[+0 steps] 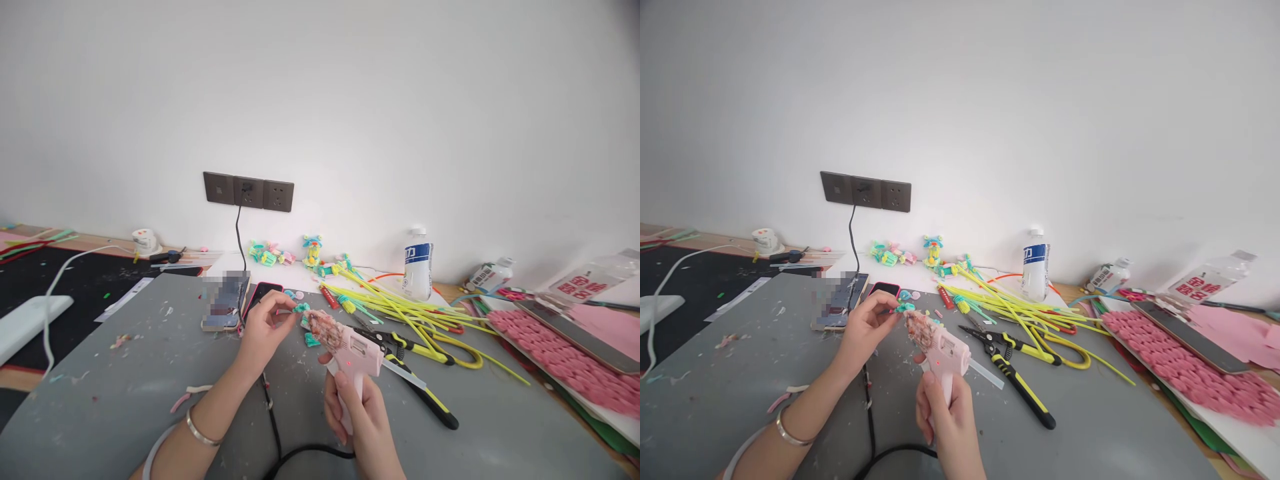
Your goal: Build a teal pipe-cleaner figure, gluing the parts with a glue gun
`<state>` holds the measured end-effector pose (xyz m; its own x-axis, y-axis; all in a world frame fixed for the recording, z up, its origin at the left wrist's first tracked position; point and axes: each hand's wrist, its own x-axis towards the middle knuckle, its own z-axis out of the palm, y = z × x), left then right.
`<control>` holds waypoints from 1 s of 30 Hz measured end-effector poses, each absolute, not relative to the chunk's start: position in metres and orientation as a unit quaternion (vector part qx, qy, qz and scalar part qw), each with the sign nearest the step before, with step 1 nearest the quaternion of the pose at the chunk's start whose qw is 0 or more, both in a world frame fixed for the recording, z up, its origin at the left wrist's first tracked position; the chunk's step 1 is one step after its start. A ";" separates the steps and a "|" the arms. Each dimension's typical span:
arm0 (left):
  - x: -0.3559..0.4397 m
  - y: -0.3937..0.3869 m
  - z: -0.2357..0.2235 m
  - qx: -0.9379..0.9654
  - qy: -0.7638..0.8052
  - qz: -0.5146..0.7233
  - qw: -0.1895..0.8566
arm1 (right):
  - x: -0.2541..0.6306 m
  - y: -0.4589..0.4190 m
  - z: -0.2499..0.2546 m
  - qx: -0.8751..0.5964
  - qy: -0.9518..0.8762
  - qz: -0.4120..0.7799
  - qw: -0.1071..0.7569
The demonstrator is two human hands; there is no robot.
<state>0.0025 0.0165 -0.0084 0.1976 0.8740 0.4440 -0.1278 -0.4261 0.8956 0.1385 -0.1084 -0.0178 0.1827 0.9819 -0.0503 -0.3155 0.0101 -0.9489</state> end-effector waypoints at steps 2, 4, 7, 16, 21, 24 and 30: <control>0.002 0.016 -0.008 0.636 0.291 0.560 0.444 | 0.139 -0.108 -0.017 -0.466 -0.361 0.526 0.612; 0.002 0.016 -0.007 0.638 0.288 0.561 0.442 | 0.139 -0.108 -0.017 -0.469 -0.362 0.525 0.611; 0.002 0.015 -0.008 0.639 0.286 0.563 0.438 | 0.141 -0.108 -0.017 -0.467 -0.370 0.527 0.605; 0.002 0.017 -0.011 0.648 0.268 0.578 0.417 | 0.142 -0.108 -0.014 -0.495 -0.394 0.516 0.578; 0.002 0.017 -0.012 0.646 0.269 0.581 0.416 | 0.142 -0.110 -0.013 -0.509 -0.407 0.505 0.566; 0.002 0.017 -0.012 0.646 0.268 0.582 0.415 | 0.138 -0.110 -0.011 -0.522 -0.394 0.496 0.572; 0.001 0.017 -0.013 0.647 0.271 0.581 0.412 | 0.135 -0.112 -0.011 -0.545 -0.410 0.474 0.558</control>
